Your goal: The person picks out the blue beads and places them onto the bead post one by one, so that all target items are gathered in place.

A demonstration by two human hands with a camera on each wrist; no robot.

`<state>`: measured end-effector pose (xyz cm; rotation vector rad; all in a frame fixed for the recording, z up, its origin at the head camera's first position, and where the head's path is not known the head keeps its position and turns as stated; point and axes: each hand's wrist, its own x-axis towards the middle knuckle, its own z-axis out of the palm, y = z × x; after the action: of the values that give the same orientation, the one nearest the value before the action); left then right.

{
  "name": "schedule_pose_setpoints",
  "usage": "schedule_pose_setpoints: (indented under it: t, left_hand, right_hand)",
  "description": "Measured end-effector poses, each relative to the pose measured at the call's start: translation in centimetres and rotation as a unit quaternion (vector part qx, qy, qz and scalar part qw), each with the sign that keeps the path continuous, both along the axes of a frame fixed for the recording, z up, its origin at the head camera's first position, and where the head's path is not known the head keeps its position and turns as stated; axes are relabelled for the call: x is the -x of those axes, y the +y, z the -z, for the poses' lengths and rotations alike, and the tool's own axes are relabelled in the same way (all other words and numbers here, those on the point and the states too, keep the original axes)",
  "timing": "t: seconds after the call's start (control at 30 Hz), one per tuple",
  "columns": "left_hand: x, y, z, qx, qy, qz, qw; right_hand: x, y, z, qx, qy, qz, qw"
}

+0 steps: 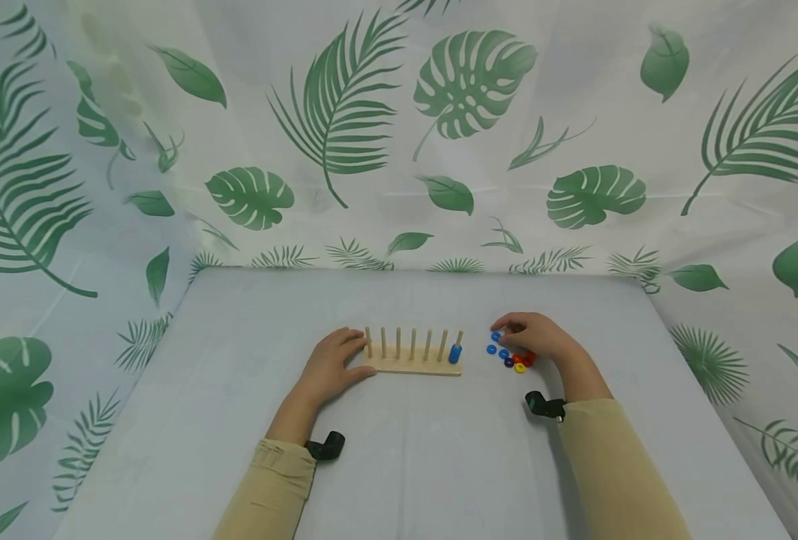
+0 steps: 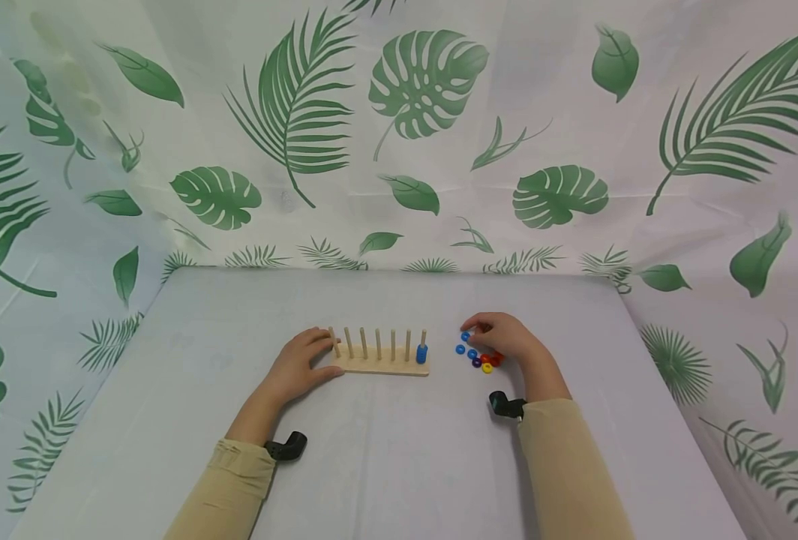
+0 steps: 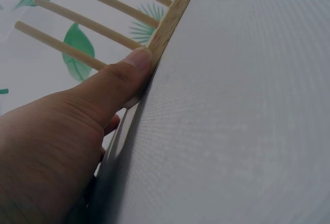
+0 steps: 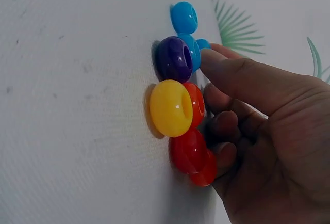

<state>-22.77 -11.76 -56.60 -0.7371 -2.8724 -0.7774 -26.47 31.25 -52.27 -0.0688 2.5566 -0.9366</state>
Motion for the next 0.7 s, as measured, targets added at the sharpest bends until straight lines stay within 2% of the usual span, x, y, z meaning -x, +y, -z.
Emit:
schedule_pose_setpoints:
  t: [0.7]
  left_hand:
    - [0.04,0.05,0.02,0.007,-0.007,-0.003,0.9999]
  right_hand:
    - [-0.35,-0.42,0.11,-0.01,0.025,-0.001,0.9996]
